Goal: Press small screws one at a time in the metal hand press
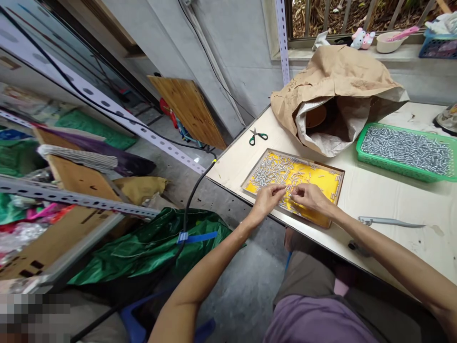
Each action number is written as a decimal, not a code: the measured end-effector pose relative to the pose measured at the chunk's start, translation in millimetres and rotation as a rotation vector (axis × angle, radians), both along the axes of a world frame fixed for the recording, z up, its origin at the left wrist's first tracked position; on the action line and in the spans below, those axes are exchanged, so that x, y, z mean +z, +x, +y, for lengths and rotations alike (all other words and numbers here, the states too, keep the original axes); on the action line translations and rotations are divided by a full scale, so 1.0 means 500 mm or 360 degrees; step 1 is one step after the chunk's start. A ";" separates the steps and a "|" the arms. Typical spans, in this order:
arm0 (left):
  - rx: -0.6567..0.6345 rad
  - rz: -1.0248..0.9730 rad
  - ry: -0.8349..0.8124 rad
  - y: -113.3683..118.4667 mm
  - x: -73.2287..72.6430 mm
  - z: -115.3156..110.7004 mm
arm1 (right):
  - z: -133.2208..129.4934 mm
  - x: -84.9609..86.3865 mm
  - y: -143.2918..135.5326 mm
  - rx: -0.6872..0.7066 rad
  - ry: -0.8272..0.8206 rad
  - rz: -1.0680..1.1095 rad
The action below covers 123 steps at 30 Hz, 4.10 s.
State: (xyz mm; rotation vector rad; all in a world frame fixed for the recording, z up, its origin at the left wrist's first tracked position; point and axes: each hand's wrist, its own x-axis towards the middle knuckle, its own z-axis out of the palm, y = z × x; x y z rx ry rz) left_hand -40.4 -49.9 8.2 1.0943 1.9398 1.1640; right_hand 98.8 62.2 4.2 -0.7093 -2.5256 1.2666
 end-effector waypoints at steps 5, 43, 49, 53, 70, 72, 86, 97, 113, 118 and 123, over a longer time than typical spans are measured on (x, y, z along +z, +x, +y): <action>-0.0101 0.0320 0.0168 0.037 0.015 0.006 | 0.003 -0.007 0.004 -0.0214 -0.0679 0.0242; -0.0180 0.0909 0.0093 0.008 0.000 0.013 | -0.009 0.019 0.070 0.0495 0.0861 -0.0148; -0.0330 0.1192 -0.0027 -0.056 -0.005 -0.014 | 0.017 0.024 0.063 0.0242 0.0979 -0.0321; -0.0467 0.1166 -0.0147 -0.084 -0.012 -0.021 | 0.009 0.025 0.062 0.0550 0.0803 -0.0166; -0.0640 0.1003 0.0258 -0.005 0.025 0.000 | 0.010 0.050 0.024 0.0151 0.0343 -0.0104; -0.0611 0.1065 0.0249 0.004 0.037 0.004 | 0.014 0.051 0.027 0.0043 0.0216 0.0015; -0.0287 0.0305 -0.0015 0.013 0.030 0.018 | -0.001 0.031 0.010 -0.0063 0.0148 0.0391; -0.0108 -0.0756 -0.0063 0.031 0.046 0.036 | 0.028 0.057 0.034 0.0056 0.0372 0.0455; -0.0824 -0.1142 -0.0446 0.320 0.058 0.048 | -0.081 0.108 0.461 -0.0211 0.0603 -0.0050; -0.0661 -0.0761 -0.0415 0.336 0.050 0.057 | -0.116 0.053 0.531 -0.0348 0.0980 -0.0499; -0.0541 -0.0568 -0.0564 0.359 0.043 0.061 | -0.116 0.031 0.551 -0.0321 0.1041 -0.0575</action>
